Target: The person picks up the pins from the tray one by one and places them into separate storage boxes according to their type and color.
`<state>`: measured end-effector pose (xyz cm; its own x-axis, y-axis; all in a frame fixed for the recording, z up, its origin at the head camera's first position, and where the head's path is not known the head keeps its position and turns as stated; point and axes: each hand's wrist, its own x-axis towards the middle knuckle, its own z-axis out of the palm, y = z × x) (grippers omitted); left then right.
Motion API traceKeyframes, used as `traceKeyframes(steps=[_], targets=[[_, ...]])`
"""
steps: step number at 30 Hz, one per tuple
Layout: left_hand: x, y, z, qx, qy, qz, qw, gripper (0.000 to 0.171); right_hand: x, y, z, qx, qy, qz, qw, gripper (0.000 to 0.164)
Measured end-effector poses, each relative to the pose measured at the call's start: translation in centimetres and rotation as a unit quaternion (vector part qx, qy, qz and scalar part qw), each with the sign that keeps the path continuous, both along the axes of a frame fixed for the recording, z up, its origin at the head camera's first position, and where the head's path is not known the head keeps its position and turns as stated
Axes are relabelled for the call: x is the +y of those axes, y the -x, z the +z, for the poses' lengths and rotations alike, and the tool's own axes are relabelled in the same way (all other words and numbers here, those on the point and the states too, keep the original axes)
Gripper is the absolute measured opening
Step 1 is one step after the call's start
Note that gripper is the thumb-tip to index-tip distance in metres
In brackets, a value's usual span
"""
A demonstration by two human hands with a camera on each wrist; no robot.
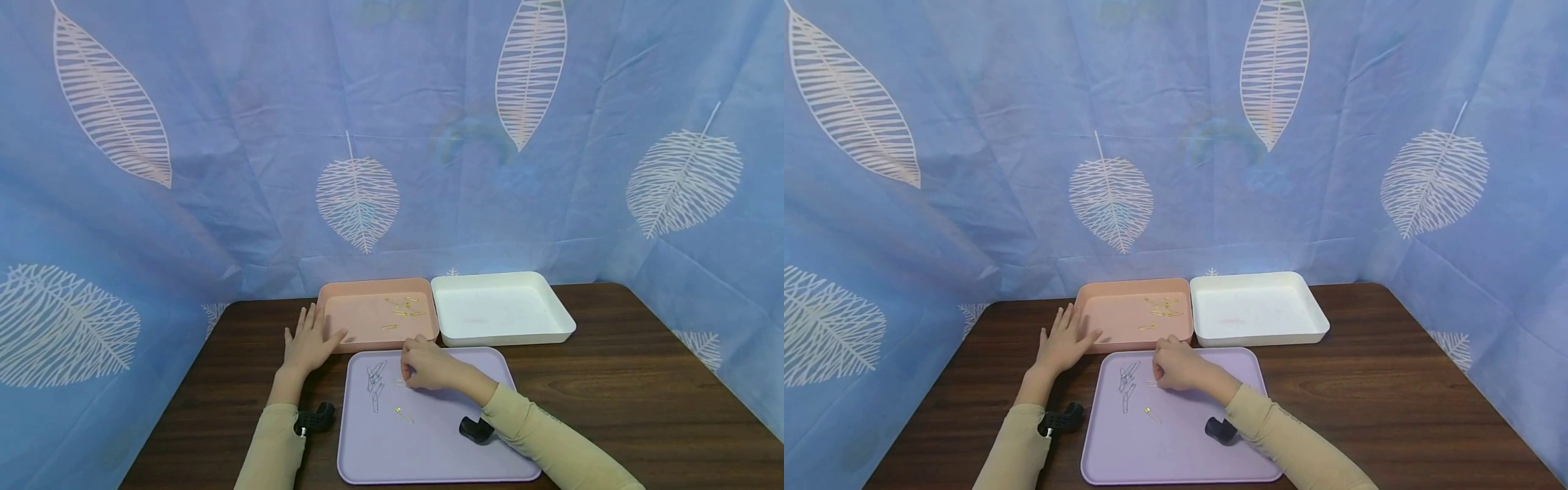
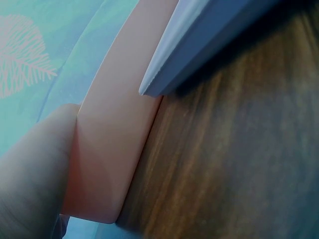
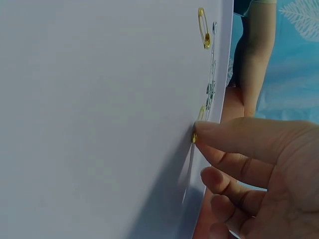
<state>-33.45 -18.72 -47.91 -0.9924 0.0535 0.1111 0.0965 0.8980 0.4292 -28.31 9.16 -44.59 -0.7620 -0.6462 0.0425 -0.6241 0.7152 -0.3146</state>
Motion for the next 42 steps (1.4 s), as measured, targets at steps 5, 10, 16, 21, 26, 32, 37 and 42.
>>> traceKeyframes(steps=[5,10,16,21,26,32,37,42], targets=[[0.0,0.1,-0.1,-0.001,0.001,0.001,1.0,0.094,-0.1,-0.1,0.1,0.002,-0.007,0.004,1.0,0.02],[0.0,0.2,-0.2,-0.001,0.003,0.002,1.0,0.095,-0.2,-0.1,0.1,0.016,-0.023,0.013,1.0,0.023],[0.0,0.1,0.0,-0.005,0.002,0.001,1.0,0.096,-0.2,-0.1,0.1,0.025,-0.028,0.024,0.999,0.024],[0.0,0.2,0.0,-0.007,0.0,0.0,1.0,0.094,-0.2,0.1,0.0,0.045,-0.012,0.023,0.999,0.021],[0.0,0.2,-0.1,-0.007,0.003,-0.001,1.0,0.095,-0.1,0.3,0.2,0.073,0.018,0.028,0.997,0.019],[0.0,0.2,-0.1,-0.005,0.002,0.0,1.0,0.096,-0.1,0.9,0.3,0.099,0.046,0.023,0.994,0.019],[0.0,0.1,0.0,-0.006,-0.002,0.0,1.0,0.095,-0.2,1.3,0.5,0.121,0.077,0.02,0.989,0.018],[0.0,0.2,-0.1,-0.007,-0.002,0.0,1.0,0.095,-0.6,1.9,0.8,0.146,0.103,0.012,0.984,0.019]])
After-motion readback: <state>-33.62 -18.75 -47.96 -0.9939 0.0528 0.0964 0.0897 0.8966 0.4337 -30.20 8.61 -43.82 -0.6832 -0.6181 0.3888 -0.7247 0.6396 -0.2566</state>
